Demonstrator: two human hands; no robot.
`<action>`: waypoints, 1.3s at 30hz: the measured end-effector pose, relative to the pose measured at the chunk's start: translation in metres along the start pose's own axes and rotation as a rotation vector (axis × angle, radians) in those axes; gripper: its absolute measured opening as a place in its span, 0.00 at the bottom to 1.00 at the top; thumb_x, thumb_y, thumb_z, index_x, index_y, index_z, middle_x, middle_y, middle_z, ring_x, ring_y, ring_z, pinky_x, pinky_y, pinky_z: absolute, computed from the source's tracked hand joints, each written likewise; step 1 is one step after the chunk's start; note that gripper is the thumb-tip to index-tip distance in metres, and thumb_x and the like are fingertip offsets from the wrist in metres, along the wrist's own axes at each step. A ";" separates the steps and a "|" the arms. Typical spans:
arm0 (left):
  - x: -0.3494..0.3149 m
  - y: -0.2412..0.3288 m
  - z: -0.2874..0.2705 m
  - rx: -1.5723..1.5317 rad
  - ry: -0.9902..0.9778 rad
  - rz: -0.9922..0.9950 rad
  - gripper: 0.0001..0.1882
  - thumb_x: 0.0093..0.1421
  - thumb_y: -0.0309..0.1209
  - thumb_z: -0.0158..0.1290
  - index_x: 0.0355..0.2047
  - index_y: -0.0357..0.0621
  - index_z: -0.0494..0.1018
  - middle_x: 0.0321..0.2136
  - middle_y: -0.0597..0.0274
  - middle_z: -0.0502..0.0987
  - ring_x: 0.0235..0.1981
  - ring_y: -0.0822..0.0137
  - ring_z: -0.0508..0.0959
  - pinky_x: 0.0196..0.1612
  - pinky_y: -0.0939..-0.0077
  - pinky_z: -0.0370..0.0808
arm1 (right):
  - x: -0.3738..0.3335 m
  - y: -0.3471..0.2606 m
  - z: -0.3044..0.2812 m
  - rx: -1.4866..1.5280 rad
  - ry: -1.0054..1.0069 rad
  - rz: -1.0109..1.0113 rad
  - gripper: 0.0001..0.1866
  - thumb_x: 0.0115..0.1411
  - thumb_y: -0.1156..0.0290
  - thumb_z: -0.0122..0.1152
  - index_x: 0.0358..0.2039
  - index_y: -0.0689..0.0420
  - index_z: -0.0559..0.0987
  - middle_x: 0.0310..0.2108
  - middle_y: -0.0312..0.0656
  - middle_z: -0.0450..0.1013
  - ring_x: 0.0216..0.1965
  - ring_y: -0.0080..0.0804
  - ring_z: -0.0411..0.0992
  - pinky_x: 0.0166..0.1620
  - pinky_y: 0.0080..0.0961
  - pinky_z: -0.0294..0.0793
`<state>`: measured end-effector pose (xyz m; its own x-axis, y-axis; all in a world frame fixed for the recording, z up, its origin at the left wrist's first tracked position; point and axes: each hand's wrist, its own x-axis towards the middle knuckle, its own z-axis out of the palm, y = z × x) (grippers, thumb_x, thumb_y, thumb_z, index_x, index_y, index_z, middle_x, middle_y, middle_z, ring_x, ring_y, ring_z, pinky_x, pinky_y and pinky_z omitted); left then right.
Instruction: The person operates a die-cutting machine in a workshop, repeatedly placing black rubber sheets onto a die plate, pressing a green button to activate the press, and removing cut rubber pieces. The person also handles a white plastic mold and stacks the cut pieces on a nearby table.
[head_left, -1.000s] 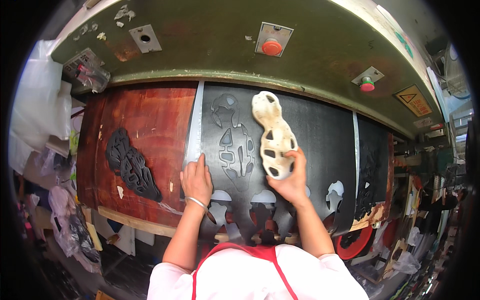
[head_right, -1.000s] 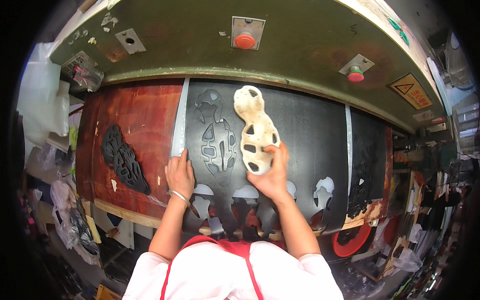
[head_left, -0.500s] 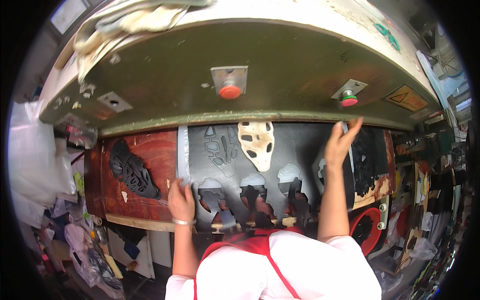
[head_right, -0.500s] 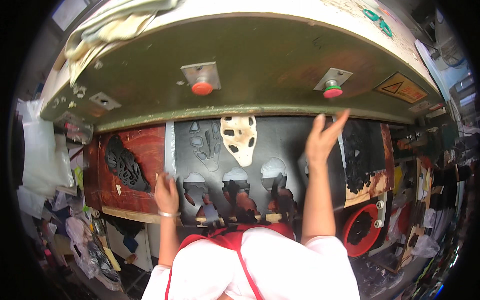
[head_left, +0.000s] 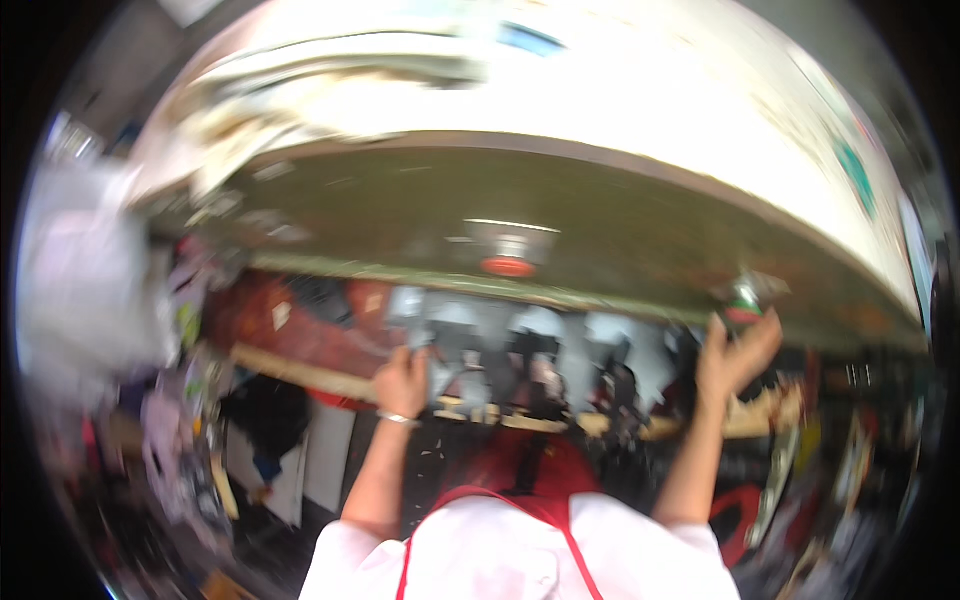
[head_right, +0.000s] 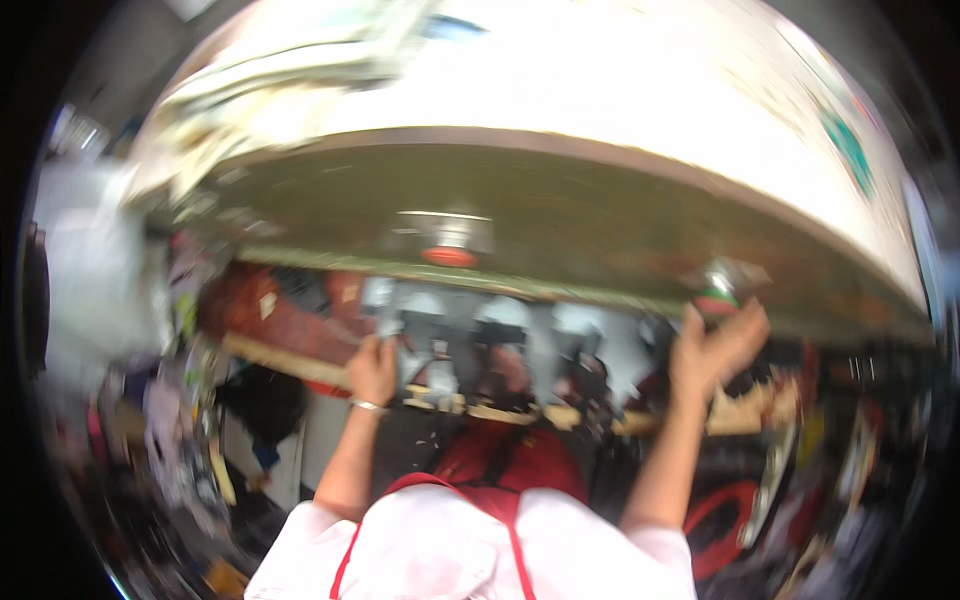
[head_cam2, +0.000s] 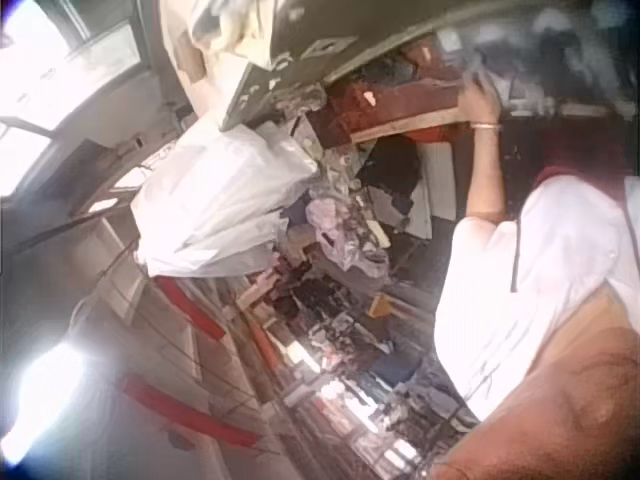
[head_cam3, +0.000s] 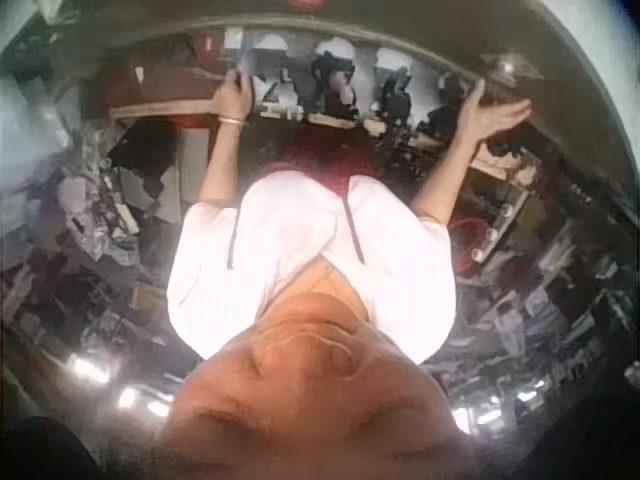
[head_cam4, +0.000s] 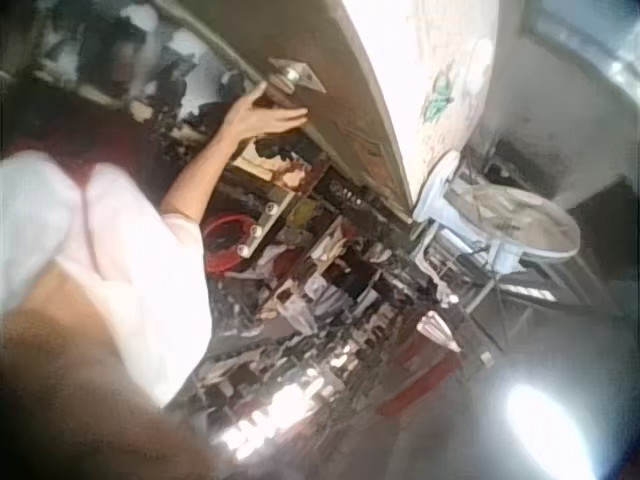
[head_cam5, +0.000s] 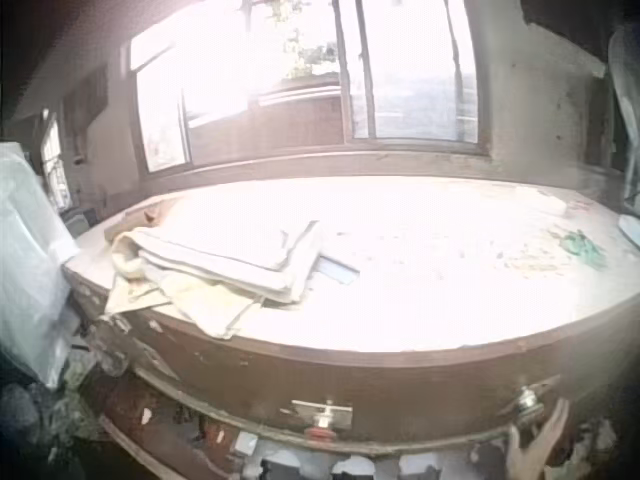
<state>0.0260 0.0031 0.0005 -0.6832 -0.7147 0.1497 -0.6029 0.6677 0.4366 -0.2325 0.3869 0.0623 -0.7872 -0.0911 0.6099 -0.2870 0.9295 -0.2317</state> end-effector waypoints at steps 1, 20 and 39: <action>-0.006 -0.001 -0.001 -0.084 0.025 -0.006 0.15 0.61 0.44 0.50 0.28 0.45 0.71 0.17 0.44 0.74 0.20 0.41 0.75 0.24 0.49 0.70 | -0.008 0.017 -0.004 0.015 0.001 0.075 0.43 0.52 0.56 0.67 0.61 0.67 0.59 0.62 0.59 0.56 0.63 0.51 0.55 0.63 0.38 0.55; -0.123 -0.031 -0.037 -0.289 -0.225 -0.138 0.15 0.64 0.42 0.46 0.30 0.42 0.68 0.19 0.45 0.74 0.26 0.44 0.76 0.31 0.51 0.71 | -0.086 0.013 -0.055 0.332 0.097 0.182 0.23 0.51 0.60 0.71 0.42 0.63 0.78 0.36 0.54 0.77 0.37 0.48 0.76 0.41 0.42 0.76; -0.131 -0.008 -0.028 0.093 -0.219 0.384 0.30 0.56 0.30 0.55 0.59 0.45 0.63 0.63 0.47 0.57 0.65 0.48 0.54 0.66 0.49 0.49 | -0.151 -0.110 -0.095 1.533 -0.521 0.618 0.44 0.41 0.83 0.71 0.57 0.56 0.57 0.46 0.47 0.70 0.46 0.34 0.71 0.50 0.28 0.70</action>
<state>0.1317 0.0856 0.0027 -0.9298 -0.3570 0.0902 -0.3158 0.8991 0.3033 -0.0303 0.3321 0.0673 -0.9625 -0.2653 -0.0566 0.1278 -0.2596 -0.9572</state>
